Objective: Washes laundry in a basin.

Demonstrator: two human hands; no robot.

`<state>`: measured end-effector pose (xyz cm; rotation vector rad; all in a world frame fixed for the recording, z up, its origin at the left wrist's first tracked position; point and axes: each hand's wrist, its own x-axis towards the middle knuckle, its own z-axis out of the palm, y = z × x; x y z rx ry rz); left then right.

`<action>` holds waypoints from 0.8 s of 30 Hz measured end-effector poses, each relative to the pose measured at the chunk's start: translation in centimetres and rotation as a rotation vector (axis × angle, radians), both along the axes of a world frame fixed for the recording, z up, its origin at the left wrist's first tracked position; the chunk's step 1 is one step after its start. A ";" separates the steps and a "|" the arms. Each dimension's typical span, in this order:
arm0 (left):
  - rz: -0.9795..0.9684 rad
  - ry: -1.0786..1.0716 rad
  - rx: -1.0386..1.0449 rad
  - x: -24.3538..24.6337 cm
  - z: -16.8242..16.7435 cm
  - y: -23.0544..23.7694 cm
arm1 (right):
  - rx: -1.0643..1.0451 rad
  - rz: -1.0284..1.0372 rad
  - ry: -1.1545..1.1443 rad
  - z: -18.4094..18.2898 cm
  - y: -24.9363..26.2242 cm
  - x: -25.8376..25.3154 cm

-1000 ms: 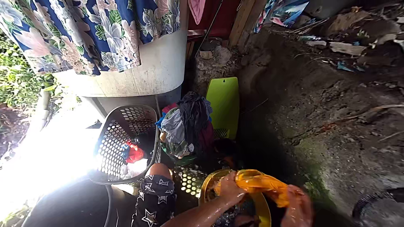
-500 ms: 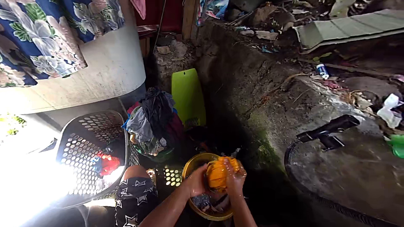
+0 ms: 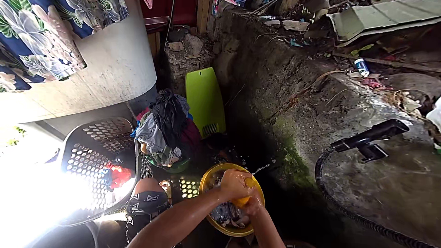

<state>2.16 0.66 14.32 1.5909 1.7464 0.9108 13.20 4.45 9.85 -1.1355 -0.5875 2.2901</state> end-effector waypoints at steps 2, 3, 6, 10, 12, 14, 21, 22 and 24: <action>-0.028 0.061 0.047 -1.7 -0.2 -1.2 | -0.027 0.086 -0.025 0.4 -0.4 -1.3; 0.024 0.045 0.118 -3.0 -0.5 -1.9 | 0.003 0.135 -0.033 0.7 -0.6 -2.2; 0.365 -0.146 0.228 -8.6 -0.4 -5.3 | 0.263 0.334 0.195 0.2 -0.2 -4.3; 0.879 -0.249 0.376 -17.1 2.1 -14.7 | 0.676 0.547 -0.200 -3.0 2.8 -6.1; 1.057 -0.168 0.447 -21.2 2.8 -20.2 | 0.868 0.800 -0.506 -6.3 4.5 -6.3; 1.248 -0.065 0.586 -24.5 3.3 -24.2 | 0.990 1.082 -0.691 -9.6 4.7 -6.4; 1.678 0.024 0.511 -30.1 -2.7 -27.0 | 0.855 1.523 -1.234 -16.1 -2.1 -4.1; 1.663 0.078 0.298 -30.7 -4.9 -26.8 | 0.808 1.536 -1.249 -16.4 -2.5 -3.7; 1.518 0.091 -0.104 -31.3 -8.7 -26.5 | 0.762 1.520 -1.209 -17.1 -1.9 -2.7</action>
